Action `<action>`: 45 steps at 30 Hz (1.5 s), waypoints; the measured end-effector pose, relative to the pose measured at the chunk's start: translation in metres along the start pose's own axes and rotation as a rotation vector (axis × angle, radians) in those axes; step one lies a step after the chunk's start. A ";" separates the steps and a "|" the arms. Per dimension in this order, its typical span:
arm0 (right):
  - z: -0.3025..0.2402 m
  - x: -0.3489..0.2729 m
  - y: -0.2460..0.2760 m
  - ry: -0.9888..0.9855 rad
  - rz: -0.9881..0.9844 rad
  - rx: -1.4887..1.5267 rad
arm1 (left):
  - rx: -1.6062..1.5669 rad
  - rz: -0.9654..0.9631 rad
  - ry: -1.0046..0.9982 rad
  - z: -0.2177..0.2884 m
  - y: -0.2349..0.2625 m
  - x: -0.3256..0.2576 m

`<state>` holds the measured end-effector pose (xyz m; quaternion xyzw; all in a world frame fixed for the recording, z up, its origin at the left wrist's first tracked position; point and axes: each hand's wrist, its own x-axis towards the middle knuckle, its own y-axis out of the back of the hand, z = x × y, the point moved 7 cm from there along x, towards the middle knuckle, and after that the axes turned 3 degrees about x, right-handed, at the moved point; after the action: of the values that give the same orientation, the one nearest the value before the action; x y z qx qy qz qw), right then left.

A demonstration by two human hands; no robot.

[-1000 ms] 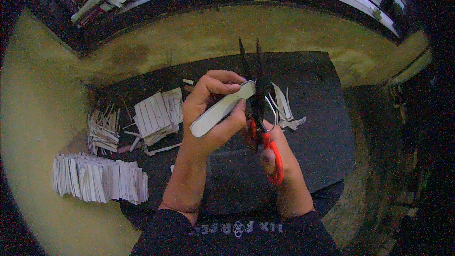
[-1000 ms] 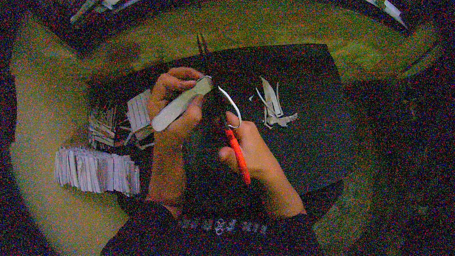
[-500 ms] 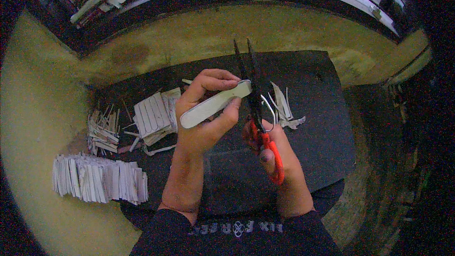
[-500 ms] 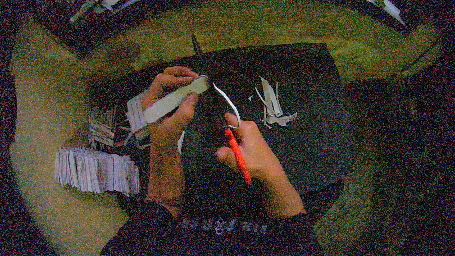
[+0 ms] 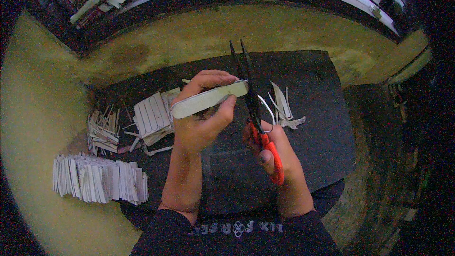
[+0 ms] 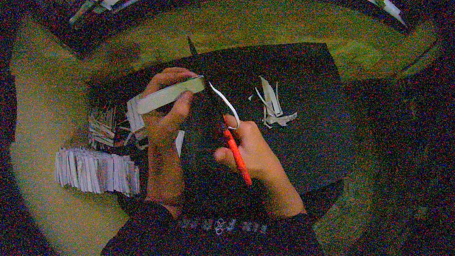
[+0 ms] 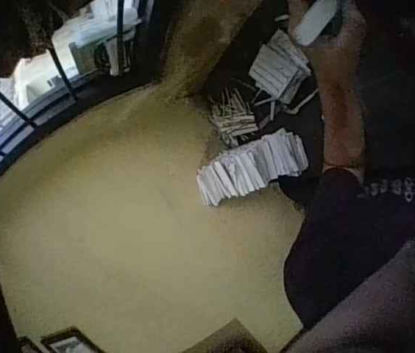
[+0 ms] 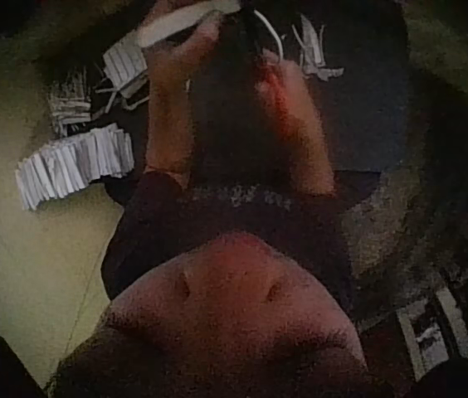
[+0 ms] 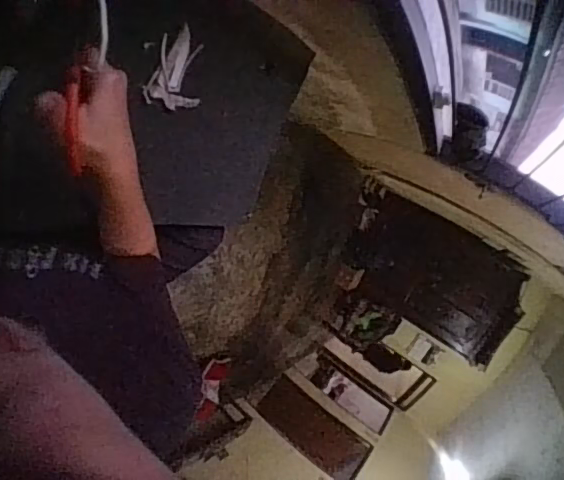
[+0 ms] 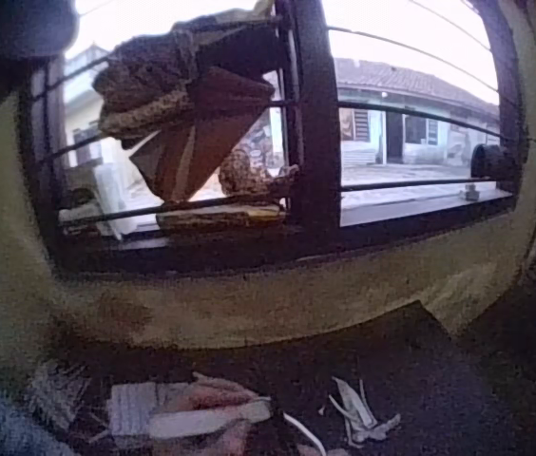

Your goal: The person uses red-handled scissors to trim the edges of small, rectangular white paper pieces. They hold each piece in their left hand and carefully cut along the sides, occasionally rotating the paper to access different edges. The trimmed pieces are placed on a dark table alongside a stack of similar items.

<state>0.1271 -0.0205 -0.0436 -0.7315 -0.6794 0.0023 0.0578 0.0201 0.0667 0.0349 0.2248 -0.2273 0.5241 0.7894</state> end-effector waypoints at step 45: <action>-0.007 0.000 -0.002 -0.068 -0.112 -0.096 | -0.347 0.257 0.133 -0.014 0.011 -0.002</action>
<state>0.1258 -0.0212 -0.0363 -0.6938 -0.7201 -0.0085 -0.0005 0.0109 0.0775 0.0237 0.0198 -0.2883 0.5869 0.7563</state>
